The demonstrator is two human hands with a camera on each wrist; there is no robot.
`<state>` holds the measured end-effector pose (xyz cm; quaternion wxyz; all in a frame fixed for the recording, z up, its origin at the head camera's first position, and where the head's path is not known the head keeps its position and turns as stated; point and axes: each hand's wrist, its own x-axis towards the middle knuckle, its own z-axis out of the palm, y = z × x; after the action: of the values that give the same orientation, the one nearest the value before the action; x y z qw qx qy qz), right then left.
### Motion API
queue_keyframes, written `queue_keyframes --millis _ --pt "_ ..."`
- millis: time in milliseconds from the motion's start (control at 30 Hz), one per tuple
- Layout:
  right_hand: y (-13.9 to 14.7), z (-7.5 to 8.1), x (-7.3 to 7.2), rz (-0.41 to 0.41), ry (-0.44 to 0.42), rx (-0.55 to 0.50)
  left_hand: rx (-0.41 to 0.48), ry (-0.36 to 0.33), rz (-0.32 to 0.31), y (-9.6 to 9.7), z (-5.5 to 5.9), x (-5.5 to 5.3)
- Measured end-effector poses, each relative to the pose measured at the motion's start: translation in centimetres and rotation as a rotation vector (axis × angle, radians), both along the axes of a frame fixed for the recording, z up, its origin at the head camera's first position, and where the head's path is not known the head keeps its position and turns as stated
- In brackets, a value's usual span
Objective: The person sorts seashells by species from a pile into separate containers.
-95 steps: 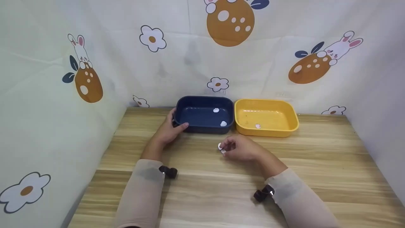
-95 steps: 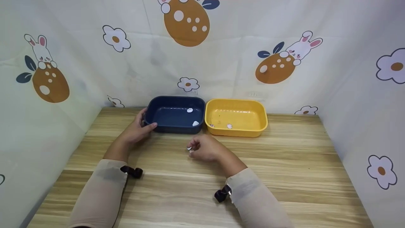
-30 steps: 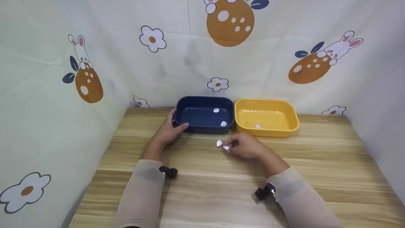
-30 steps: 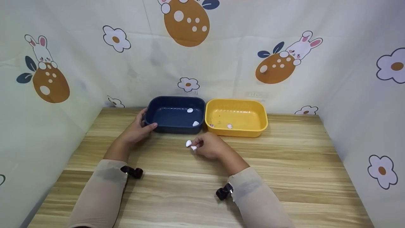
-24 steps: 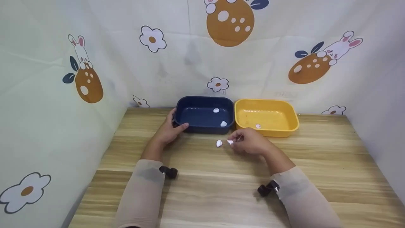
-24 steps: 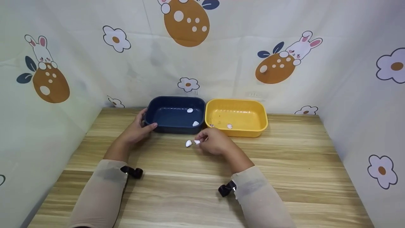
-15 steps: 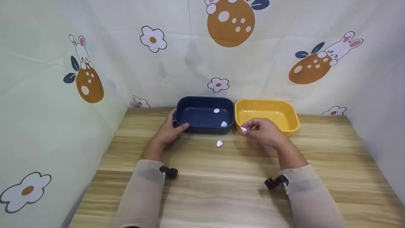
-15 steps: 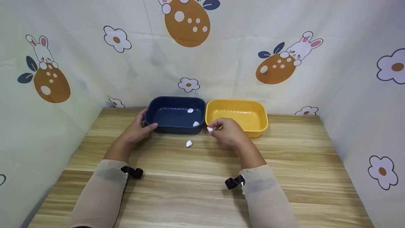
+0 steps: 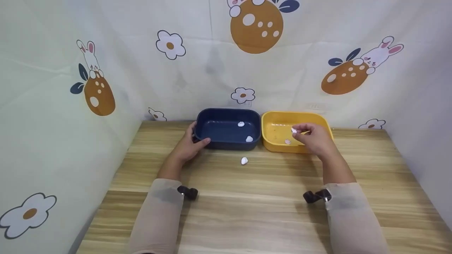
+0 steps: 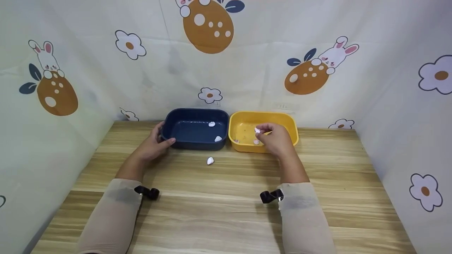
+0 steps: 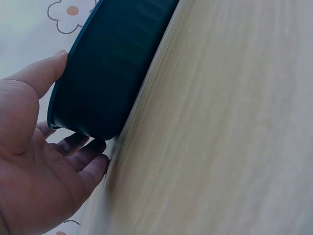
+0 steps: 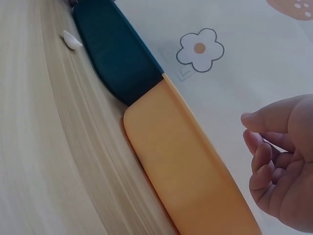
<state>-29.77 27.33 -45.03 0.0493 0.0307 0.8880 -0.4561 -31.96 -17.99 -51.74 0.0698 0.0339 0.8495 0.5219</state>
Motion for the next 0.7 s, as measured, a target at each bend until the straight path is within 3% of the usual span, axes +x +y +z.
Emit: queue_keyframes --millis 367,700 --pt "-0.6 -0.1 0.1 -0.061 0.017 -0.033 -0.009 0.014 0.000 0.1 0.0 0.0" --pt "-3.2 -0.6 0.1 0.055 0.021 -0.041 0.010 -0.004 0.009 0.0 0.1 0.1"
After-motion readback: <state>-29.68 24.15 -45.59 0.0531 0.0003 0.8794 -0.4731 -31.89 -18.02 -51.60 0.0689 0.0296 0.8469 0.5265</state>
